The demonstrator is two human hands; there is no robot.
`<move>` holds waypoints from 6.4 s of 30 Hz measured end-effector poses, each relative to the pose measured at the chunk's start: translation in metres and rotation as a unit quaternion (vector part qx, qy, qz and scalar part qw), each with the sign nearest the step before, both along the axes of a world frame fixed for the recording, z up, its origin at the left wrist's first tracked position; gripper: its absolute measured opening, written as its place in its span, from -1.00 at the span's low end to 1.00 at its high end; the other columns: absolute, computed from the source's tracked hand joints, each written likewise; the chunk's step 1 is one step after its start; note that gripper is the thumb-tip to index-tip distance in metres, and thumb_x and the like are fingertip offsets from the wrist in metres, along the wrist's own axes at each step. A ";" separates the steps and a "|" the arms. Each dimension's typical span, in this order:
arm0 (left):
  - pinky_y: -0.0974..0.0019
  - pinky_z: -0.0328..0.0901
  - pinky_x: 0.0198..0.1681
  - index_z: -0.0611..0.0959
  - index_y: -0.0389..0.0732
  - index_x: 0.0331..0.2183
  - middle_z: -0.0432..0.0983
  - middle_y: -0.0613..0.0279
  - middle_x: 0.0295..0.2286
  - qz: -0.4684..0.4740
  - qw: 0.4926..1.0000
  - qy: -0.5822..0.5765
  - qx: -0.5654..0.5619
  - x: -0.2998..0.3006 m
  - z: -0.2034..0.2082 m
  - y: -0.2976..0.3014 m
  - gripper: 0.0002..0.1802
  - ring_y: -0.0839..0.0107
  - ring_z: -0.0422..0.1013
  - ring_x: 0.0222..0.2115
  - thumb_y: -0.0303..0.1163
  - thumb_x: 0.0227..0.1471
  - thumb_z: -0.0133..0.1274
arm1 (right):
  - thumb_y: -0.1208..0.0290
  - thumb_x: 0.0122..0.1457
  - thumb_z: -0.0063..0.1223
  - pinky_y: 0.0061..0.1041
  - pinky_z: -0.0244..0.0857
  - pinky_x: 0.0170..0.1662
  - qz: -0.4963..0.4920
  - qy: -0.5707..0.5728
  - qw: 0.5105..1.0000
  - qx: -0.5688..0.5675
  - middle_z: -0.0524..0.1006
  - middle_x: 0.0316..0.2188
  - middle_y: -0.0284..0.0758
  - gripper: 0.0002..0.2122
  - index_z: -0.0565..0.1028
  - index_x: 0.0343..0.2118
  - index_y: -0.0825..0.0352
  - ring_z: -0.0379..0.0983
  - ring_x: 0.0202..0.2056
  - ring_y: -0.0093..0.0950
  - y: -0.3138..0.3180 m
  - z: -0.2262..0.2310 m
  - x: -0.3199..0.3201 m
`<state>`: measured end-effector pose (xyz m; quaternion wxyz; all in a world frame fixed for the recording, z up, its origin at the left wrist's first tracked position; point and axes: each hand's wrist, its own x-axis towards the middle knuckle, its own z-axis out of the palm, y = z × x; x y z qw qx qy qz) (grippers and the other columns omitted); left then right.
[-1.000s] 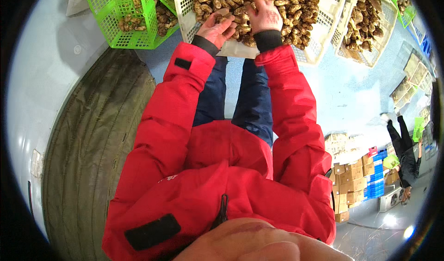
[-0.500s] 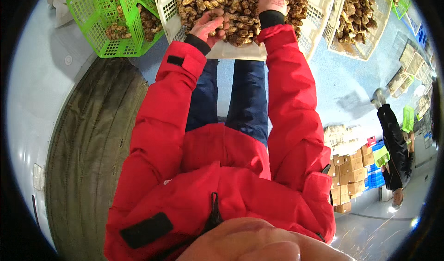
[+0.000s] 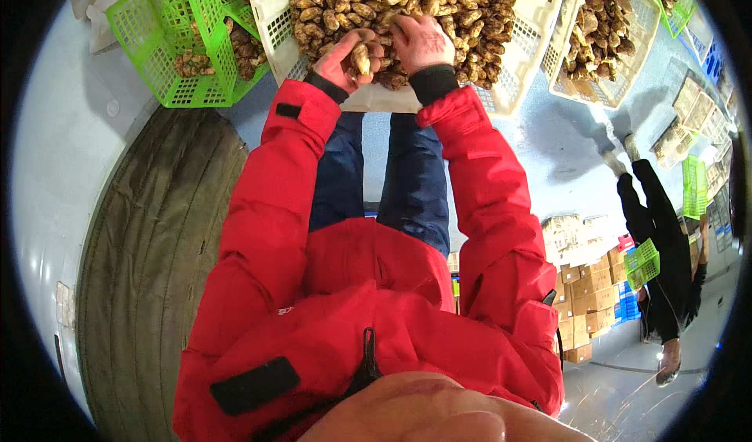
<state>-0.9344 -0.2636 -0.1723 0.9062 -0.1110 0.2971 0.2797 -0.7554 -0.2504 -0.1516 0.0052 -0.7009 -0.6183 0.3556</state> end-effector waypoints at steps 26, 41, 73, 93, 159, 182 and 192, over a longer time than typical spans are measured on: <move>0.49 0.26 -0.58 0.47 -0.12 -0.31 0.45 0.30 -0.43 -0.058 0.961 0.269 0.011 -0.018 0.031 0.014 -0.79 0.46 0.39 -0.43 -0.33 -0.09 -0.02 | 0.45 0.03 -0.07 -0.48 0.30 -0.20 -0.415 0.709 0.559 -0.110 0.31 -0.15 -0.23 -0.57 0.15 -0.01 0.38 0.35 -0.25 -0.44 0.017 0.004 0.011; 0.16 0.28 -0.31 0.36 -0.10 -0.20 0.36 0.25 -0.25 0.011 0.972 0.230 -0.039 -0.016 0.059 0.028 -0.38 0.33 0.32 -0.28 0.21 -0.09 -0.37 | 0.35 0.03 -0.06 -0.40 0.23 -0.13 -0.355 0.773 0.490 -0.191 0.35 -0.19 -0.19 -0.52 0.10 0.00 0.37 0.32 -0.16 -0.38 0.006 0.023 -0.013; 0.47 0.21 -0.59 0.46 -0.10 -0.34 0.42 0.27 -0.45 0.211 0.951 0.212 -0.074 -0.177 0.094 -0.042 -0.81 0.43 0.34 -0.48 -0.32 -0.10 -0.01 | 0.28 0.02 -0.02 -0.56 0.30 -0.37 -0.279 0.756 0.514 -0.294 0.41 -0.27 -0.21 -0.57 0.22 -0.08 0.39 0.40 -0.34 -0.42 0.004 0.071 -0.184; 0.38 0.25 -0.55 0.42 -0.12 -0.32 0.42 0.23 -0.41 0.158 0.960 0.231 0.032 -0.182 0.096 -0.016 -0.80 0.39 0.36 -0.48 -0.31 -0.07 -0.04 | 0.14 0.00 -0.02 -0.55 0.27 -0.36 -0.355 0.712 0.553 -0.247 0.39 -0.27 -0.25 -0.50 0.20 -0.06 0.35 0.37 -0.34 -0.45 0.005 0.084 -0.193; 0.48 0.16 -0.79 0.42 -0.14 -0.63 0.33 0.34 -0.72 0.072 0.780 0.592 -0.191 -0.221 0.047 -0.093 -0.71 0.53 0.22 -0.79 -0.14 -0.07 -0.06 | 0.44 0.02 -0.21 -0.60 0.22 -0.28 -0.540 0.551 0.635 0.038 0.41 -0.23 -0.27 -0.73 0.34 -0.20 0.38 0.32 -0.23 -0.47 0.000 0.016 0.243; 0.45 0.25 -0.67 0.50 -0.17 -0.36 0.45 0.27 -0.60 -0.128 0.788 0.589 -0.124 -0.343 0.051 -0.113 -0.72 0.55 0.32 -0.69 -0.27 -0.20 0.02 | 0.53 -0.02 -0.08 -0.46 0.29 -0.33 -0.449 0.586 0.632 -0.237 0.43 -0.38 -0.33 -0.88 0.33 -0.37 0.33 0.38 -0.36 -0.47 -0.035 0.096 -0.319; 0.47 0.19 -0.70 0.46 -0.18 -0.31 0.45 0.23 -0.57 -0.143 0.828 0.538 -0.065 -0.342 0.025 -0.086 -0.69 0.56 0.28 -0.70 -0.26 -0.15 0.02 | 0.33 -0.01 -0.01 -0.35 0.35 -0.43 -0.494 0.583 0.614 -0.197 0.42 -0.39 -0.22 -0.72 0.30 -0.27 0.37 0.40 -0.40 -0.31 0.010 0.060 -0.338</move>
